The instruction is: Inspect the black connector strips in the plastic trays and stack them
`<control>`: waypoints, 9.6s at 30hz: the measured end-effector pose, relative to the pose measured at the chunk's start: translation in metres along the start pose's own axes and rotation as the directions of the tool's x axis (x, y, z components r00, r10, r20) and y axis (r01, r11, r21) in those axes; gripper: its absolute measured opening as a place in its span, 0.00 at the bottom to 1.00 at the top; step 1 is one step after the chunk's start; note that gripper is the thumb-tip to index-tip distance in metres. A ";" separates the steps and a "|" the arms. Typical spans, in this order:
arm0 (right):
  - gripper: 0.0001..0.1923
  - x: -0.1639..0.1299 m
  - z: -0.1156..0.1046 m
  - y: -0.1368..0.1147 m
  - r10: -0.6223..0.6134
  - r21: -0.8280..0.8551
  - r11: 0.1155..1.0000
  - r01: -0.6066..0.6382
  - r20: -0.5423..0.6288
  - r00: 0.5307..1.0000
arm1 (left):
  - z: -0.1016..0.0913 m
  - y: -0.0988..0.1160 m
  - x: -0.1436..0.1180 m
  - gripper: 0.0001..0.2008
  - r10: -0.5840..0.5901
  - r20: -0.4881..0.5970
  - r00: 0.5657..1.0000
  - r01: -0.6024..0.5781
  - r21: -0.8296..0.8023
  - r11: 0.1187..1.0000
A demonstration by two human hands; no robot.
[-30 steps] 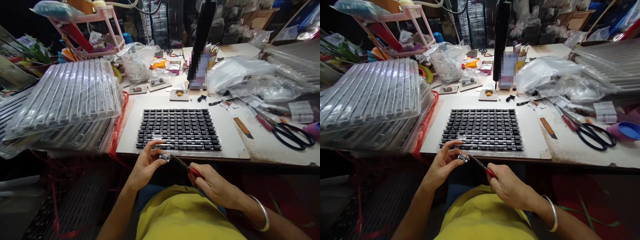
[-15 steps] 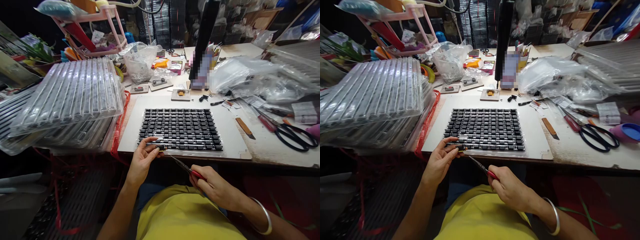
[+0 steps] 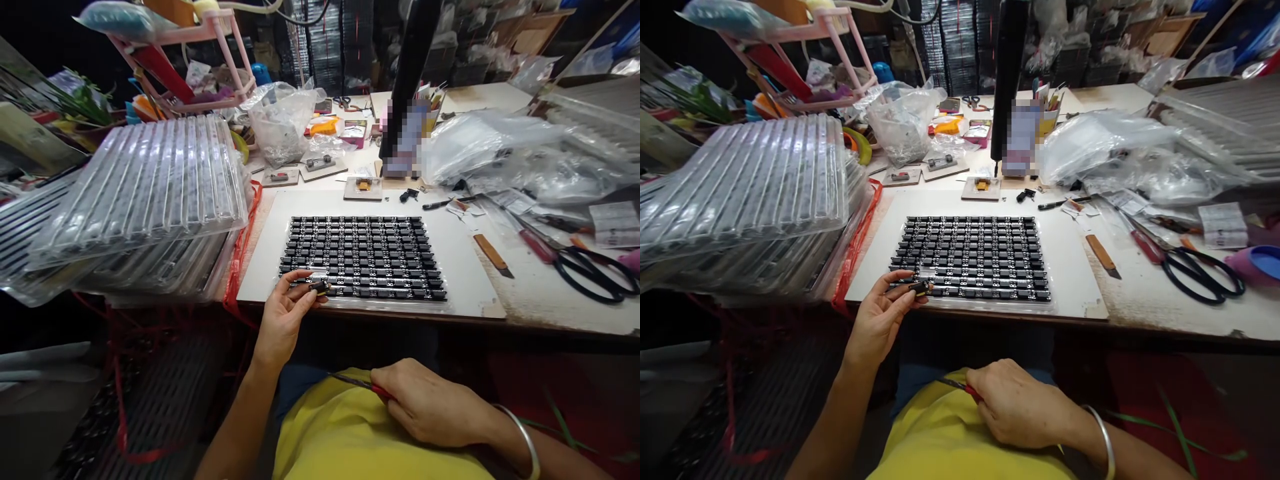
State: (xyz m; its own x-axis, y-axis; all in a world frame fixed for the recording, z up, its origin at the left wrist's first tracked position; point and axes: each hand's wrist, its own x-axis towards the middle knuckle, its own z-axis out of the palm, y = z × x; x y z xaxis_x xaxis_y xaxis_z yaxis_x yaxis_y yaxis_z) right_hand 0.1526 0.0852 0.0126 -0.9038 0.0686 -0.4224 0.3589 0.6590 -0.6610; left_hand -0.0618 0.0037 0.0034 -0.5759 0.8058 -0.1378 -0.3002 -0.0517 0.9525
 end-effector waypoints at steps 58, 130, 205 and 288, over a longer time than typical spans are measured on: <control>0.06 0.013 -0.012 -0.001 0.004 0.970 -0.021 0.240 -0.240 0.971 | 0.006 0.002 -0.001 0.12 -0.040 -0.038 0.998 0.033 -0.168 0.985; 0.11 0.025 0.002 0.009 0.038 0.768 0.606 0.210 -0.291 0.956 | 0.011 -0.004 0.002 0.10 -0.215 0.044 0.976 0.216 -0.367 0.905; 0.05 0.019 -0.009 0.015 0.017 0.865 0.408 0.291 -0.326 0.945 | 0.013 -0.005 -0.004 0.11 -0.190 0.265 0.945 0.254 -0.235 0.938; 0.15 -0.074 -0.106 0.128 0.408 0.415 0.909 -0.021 -0.881 0.240 | 0.026 0.002 -0.005 0.13 -0.199 0.123 0.972 0.221 -0.208 0.953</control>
State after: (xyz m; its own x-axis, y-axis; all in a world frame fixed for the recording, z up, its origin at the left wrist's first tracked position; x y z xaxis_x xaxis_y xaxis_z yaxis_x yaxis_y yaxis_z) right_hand 0.2408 0.2440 0.0247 -0.2761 0.9450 0.1753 0.4420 0.2868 -0.8499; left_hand -0.0396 0.0150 0.0130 -0.4064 0.8666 -0.2897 -0.5718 0.0061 0.8204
